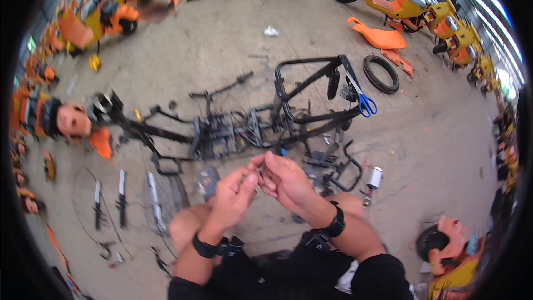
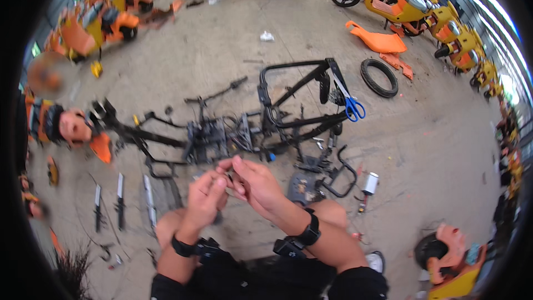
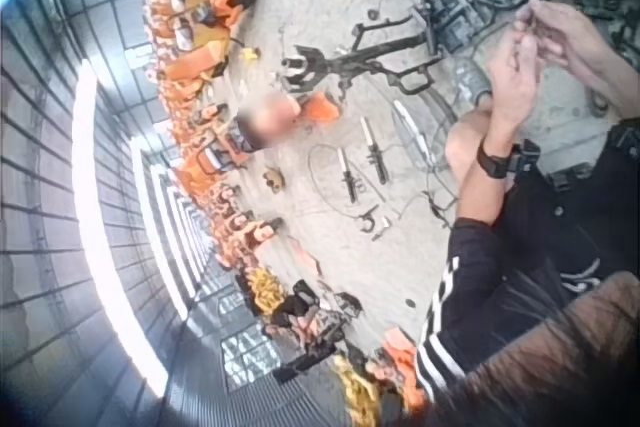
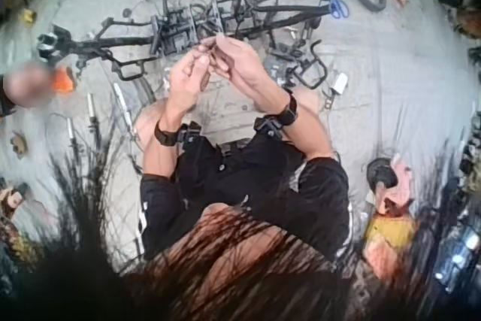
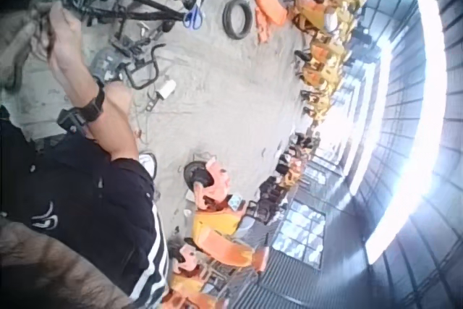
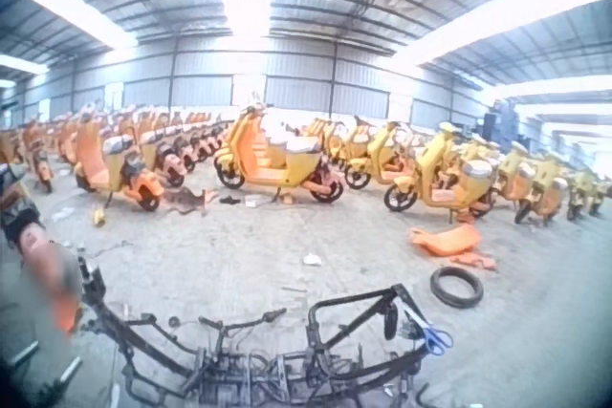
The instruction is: The person uses scissors to cut and strip the insulation from electrical wires on a motorcycle frame while sitting on the floor of a warehouse.
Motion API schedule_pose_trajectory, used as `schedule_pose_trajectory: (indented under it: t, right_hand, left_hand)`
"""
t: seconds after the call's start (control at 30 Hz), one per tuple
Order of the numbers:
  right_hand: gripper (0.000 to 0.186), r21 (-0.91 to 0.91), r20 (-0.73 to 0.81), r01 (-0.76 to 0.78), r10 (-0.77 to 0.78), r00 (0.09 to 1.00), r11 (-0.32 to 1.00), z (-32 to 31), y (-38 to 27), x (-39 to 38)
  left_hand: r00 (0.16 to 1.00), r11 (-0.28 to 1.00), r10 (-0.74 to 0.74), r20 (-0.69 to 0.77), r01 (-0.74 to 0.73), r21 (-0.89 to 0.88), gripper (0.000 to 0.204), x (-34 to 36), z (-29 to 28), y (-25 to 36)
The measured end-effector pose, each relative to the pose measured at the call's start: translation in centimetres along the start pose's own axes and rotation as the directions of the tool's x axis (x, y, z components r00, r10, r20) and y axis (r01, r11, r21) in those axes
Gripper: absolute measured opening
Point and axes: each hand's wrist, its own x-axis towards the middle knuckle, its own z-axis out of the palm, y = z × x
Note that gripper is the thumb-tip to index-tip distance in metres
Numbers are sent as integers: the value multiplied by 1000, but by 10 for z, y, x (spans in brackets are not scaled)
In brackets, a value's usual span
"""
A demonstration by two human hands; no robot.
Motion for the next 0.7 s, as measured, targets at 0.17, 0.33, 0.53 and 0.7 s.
schedule_pose_trajectory:
  t: [0.17,0.33,0.53,0.7]
  right_hand:
    - [37,298,136,-151,114,984,942,-13,-2,-12]
    - [38,339,115,-181,151,982,923,-12,-8,-13]
    - [36,326,-4,-99,106,994,940,-6,-13,-10]
    - [36,322,23,-79,76,997,943,-9,-11,-9]
  left_hand:
    - [987,971,-64,149,96,-218,19,-1,11,13]
    - [989,980,-51,140,76,-185,19,2,15,12]
    - [995,995,-35,93,43,-88,18,0,14,9]
    - [999,999,-40,31,40,-4,17,-7,17,6]
